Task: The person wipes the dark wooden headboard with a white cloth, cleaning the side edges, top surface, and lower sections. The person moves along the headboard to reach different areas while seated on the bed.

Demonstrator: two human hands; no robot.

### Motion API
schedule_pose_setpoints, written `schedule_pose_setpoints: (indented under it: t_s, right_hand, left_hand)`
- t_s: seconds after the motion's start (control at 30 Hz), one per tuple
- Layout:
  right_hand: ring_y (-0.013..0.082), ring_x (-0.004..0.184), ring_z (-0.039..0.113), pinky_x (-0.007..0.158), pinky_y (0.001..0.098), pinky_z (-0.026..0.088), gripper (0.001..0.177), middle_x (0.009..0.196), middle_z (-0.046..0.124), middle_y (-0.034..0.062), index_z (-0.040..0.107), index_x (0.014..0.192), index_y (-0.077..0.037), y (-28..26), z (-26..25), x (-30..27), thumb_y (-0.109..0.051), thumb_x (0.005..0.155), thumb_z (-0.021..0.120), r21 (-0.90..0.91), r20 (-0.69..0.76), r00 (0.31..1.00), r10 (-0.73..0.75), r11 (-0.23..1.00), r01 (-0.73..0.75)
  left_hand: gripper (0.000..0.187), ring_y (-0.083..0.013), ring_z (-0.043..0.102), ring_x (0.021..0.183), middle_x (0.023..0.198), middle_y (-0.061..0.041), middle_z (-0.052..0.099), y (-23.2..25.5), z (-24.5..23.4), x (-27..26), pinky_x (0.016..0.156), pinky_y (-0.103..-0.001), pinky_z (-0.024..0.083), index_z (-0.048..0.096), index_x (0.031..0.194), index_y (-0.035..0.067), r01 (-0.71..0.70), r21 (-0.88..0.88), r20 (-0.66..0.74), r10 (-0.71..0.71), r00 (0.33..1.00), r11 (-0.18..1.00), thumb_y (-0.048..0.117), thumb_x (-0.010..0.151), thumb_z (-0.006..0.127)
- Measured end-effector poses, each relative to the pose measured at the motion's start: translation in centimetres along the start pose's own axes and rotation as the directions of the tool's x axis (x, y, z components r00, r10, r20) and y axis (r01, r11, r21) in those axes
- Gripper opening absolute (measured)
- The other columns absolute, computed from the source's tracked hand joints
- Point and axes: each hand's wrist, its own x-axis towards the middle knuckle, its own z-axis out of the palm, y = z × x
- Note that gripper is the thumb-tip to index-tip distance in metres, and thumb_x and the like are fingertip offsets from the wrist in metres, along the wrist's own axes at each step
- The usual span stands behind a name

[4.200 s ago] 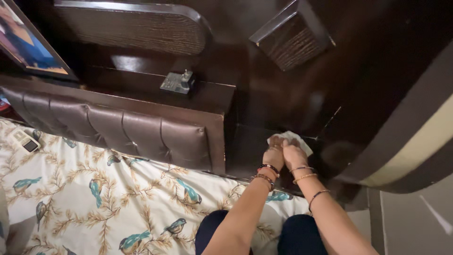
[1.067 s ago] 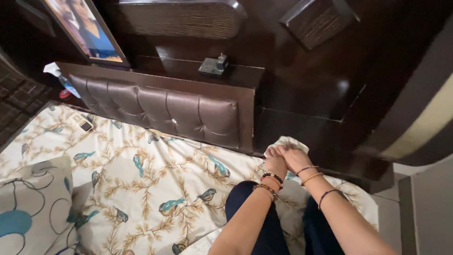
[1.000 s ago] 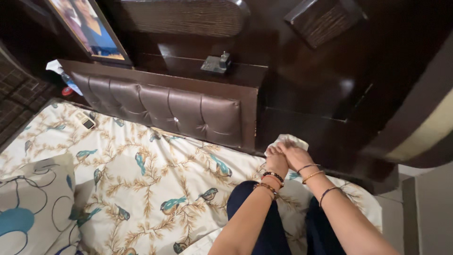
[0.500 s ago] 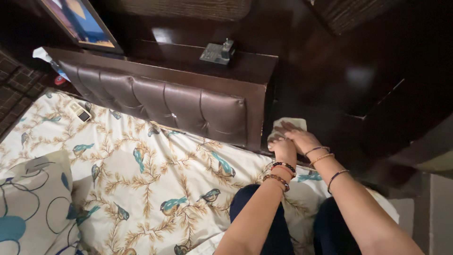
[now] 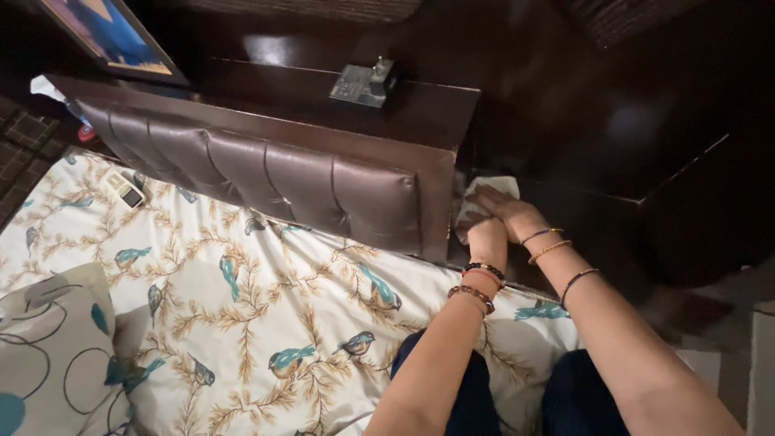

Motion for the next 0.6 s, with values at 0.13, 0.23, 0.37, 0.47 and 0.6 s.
schedule_pose_setpoints:
  t_s: [0.13, 0.23, 0.37, 0.47, 0.6]
  right_hand:
    - [0.0340, 0.144, 0.039, 0.115, 0.0421, 0.039, 0.064, 0.168, 0.024, 0.0062, 0.039, 0.154, -0.028, 1.0, -0.5, 1.5, -0.059, 0.098, 0.046, 0.023, -0.019, 1.000, 0.020, 1.000, -0.019]
    - [0.0330, 0.146, 0.035, 0.116, 0.0434, 0.034, 0.063, 0.164, 0.030, 0.0077, 0.043, 0.150, -0.025, 1.9, -0.7, 2.6, -0.059, 0.096, 0.046, 0.016, -0.134, 0.988, -0.075, 0.997, 0.078]
    - [0.0259, 0.144, 0.045, 0.116, 0.0437, 0.036, 0.052, 0.159, 0.043, 0.0036, 0.049, 0.143, -0.027, 2.6, -1.2, 3.1, -0.052, 0.098, 0.044, -0.011, -0.113, 0.989, -0.093, 0.996, 0.092]
    - [0.0294, 0.142, 0.043, 0.112, 0.0451, 0.036, 0.052, 0.157, 0.043, 0.0071, 0.049, 0.142, -0.024, 3.3, -0.2, 3.1, -0.043, 0.094, 0.050, -0.098, -0.172, 0.975, -0.139, 0.988, 0.123]
    - [0.0282, 0.144, 0.044, 0.118, 0.0426, 0.038, 0.052, 0.156, 0.045, 0.0080, 0.049, 0.145, -0.020, 3.9, 2.2, 3.0, -0.034, 0.094, 0.053, -0.229, -0.281, 0.950, -0.134, 0.971, 0.069]
  left_hand:
    - [0.019, -0.0267, 0.078, 0.082, 0.087, -0.012, 0.078, 0.2, 1.1, 1.7, 0.067, -0.037, 0.062, 0.082, 0.086, 0.011, 0.016, 0.009, -0.017, -0.016, 1.000, 1.000, 0.008, 0.091, 0.064]
    - [0.018, -0.0274, 0.078, 0.082, 0.087, -0.012, 0.078, 0.4, 1.5, 3.3, 0.066, -0.039, 0.062, 0.082, 0.086, 0.011, 0.011, 0.053, -0.001, -0.011, 1.000, 0.999, 0.008, 0.089, 0.064]
    - [0.020, -0.0294, 0.078, 0.082, 0.087, -0.014, 0.078, 0.7, 1.8, 4.8, 0.066, -0.040, 0.062, 0.082, 0.086, 0.012, 0.038, -0.053, -0.001, -0.038, 0.999, 0.998, 0.009, 0.091, 0.063]
    - [0.019, -0.0287, 0.077, 0.082, 0.087, -0.013, 0.078, 0.4, 1.6, 4.5, 0.066, -0.040, 0.062, 0.081, 0.086, 0.013, 0.013, -0.031, 0.010, -0.013, 1.000, 0.999, 0.010, 0.090, 0.063]
    - [0.019, -0.0270, 0.077, 0.082, 0.086, -0.011, 0.078, -0.8, 0.9, 3.5, 0.068, -0.039, 0.062, 0.082, 0.083, 0.013, -0.100, 0.017, -0.037, 0.101, 0.994, 0.995, 0.010, 0.088, 0.064]
